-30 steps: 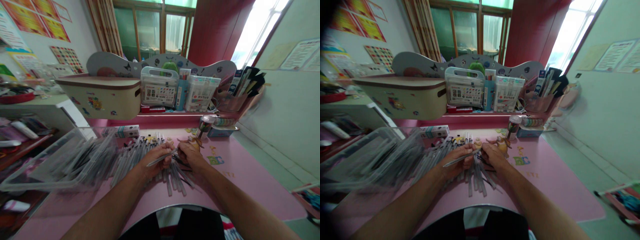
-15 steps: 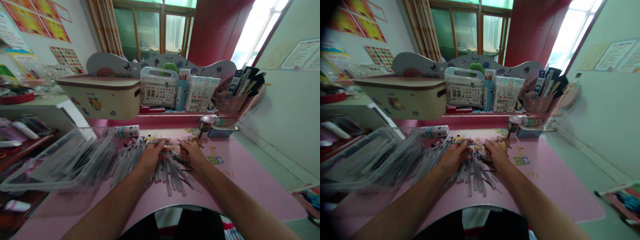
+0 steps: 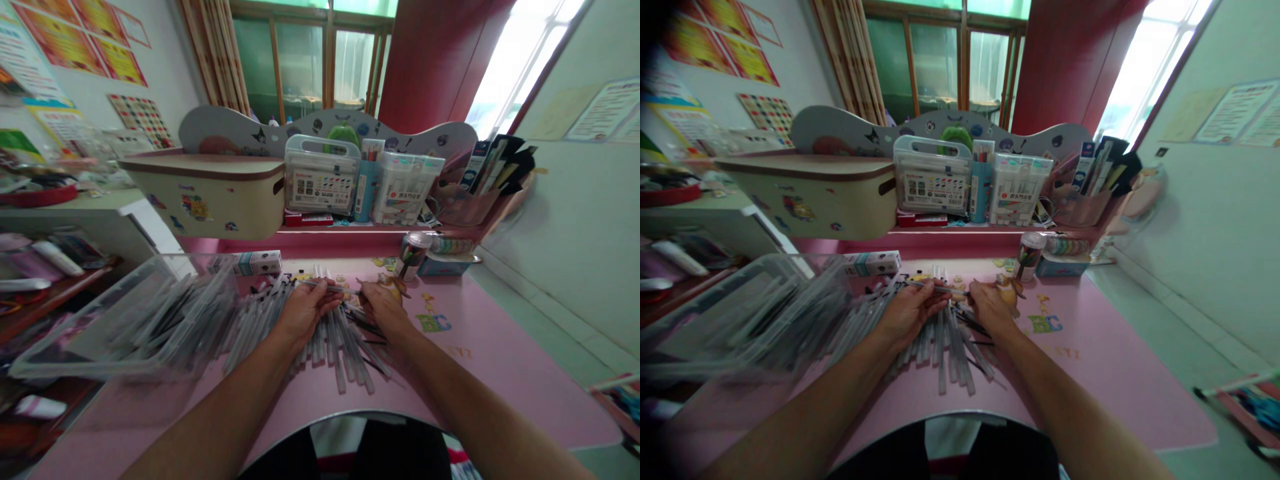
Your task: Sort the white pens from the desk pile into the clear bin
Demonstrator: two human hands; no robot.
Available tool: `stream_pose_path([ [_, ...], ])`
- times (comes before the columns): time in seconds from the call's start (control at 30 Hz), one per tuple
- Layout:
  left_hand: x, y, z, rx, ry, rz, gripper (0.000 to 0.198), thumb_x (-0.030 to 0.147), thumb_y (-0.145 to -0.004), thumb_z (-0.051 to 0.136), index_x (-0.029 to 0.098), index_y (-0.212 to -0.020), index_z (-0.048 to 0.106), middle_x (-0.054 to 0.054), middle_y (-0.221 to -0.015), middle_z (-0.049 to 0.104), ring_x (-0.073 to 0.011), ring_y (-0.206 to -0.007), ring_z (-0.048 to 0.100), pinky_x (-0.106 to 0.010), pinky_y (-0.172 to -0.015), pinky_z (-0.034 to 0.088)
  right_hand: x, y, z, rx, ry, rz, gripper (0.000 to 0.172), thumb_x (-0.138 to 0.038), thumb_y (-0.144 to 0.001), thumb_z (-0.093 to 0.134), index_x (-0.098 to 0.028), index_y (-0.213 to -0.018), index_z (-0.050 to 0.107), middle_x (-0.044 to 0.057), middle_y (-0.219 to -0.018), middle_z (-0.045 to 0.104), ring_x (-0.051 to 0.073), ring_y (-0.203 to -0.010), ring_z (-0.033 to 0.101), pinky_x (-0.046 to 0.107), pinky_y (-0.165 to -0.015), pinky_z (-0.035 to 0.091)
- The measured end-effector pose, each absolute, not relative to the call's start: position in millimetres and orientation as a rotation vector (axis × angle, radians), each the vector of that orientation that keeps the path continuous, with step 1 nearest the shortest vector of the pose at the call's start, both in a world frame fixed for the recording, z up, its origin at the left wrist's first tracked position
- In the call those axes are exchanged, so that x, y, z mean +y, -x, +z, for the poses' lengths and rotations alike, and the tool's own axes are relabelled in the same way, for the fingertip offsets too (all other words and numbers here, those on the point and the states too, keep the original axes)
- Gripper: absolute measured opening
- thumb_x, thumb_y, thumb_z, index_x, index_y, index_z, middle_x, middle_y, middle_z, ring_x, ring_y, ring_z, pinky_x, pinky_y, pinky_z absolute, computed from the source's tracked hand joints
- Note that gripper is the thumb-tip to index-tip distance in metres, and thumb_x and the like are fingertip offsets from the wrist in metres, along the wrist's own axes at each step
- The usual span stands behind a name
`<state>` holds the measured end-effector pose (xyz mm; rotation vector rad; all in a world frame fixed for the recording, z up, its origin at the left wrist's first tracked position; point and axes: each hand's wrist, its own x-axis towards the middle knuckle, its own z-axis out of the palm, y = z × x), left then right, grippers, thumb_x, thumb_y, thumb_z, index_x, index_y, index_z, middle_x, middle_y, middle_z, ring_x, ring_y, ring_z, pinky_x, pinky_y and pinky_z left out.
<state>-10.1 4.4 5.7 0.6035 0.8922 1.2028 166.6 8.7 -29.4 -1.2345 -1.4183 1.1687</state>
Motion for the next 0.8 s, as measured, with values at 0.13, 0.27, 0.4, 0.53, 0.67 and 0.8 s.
stream_pose_path([
  [0.13,5.3,10.0,4.4,0.892,-0.597,1.212,0.015,0.011,-0.093,0.052,0.010,-0.085,0.064,-0.007,-0.077,0.071,-0.0132,-0.068,0.072,-0.019,-0.062,0.058,8.9,-166.5,-26.9,-1.449,1.242,1.103,0.032,-0.046,-0.087,0.053,-0.022,-0.066,0.049,-0.005,-0.056,0.042,0.012,-0.051,0.037,0.024,-0.046,0.026],
  [0.27,5.8,11.0,3.9,0.893,-0.592,1.226,0.016,0.011,-0.094,0.051,0.010,-0.085,0.064,-0.007,-0.076,0.072,-0.0130,-0.067,0.072,-0.020,-0.064,0.058,6.0,-162.9,-24.5,-1.311,1.115,1.211,0.017,-0.035,-0.076,0.063,-0.023,-0.083,0.053,-0.008,-0.060,0.042,0.008,-0.045,0.030,0.022,-0.042,0.023],
  [0.4,6.2,12.0,2.1,0.881,-0.596,1.219,0.016,0.011,-0.094,0.051,0.010,-0.084,0.064,-0.007,-0.076,0.072,-0.0134,-0.068,0.072,-0.020,-0.064,0.059,4.1,-161.0,-23.6,-1.178,1.108,1.319,0.020,-0.041,-0.079,0.059,-0.024,-0.086,0.052,-0.011,-0.054,0.035,0.007,-0.037,0.022,0.021,-0.035,0.019],
  [0.53,6.0,12.7,0.7,0.864,-0.606,1.219,0.016,0.011,-0.093,0.051,0.010,-0.084,0.064,-0.007,-0.076,0.072,-0.0136,-0.068,0.072,-0.020,-0.064,0.059,5.9,-163.9,-26.7,-1.294,1.256,1.212,0.039,-0.054,-0.088,0.051,-0.022,-0.065,0.049,-0.008,-0.047,0.035,0.009,-0.038,0.031,0.023,-0.037,0.024],
  [0.67,5.8,12.7,1.9,0.873,-0.605,1.248,0.016,0.011,-0.093,0.052,0.010,-0.083,0.065,-0.006,-0.078,0.072,-0.0130,-0.067,0.072,-0.020,-0.063,0.059,7.4,-164.3,-27.1,-1.360,1.250,1.214,0.031,-0.047,-0.084,0.056,-0.022,-0.068,0.049,-0.007,-0.050,0.038,0.008,-0.041,0.031,0.022,-0.039,0.019],
  [0.8,6.3,12.4,2.7,0.889,-0.601,1.242,0.018,0.012,-0.094,0.051,0.010,-0.084,0.065,-0.007,-0.077,0.072,-0.0127,-0.067,0.071,-0.020,-0.063,0.058,5.4,-161.2,-22.1,-1.238,1.098,1.340,0.024,-0.035,-0.071,0.065,-0.025,-0.088,0.051,-0.011,-0.057,0.038,0.007,-0.039,0.024,0.021,-0.038,0.015],
])
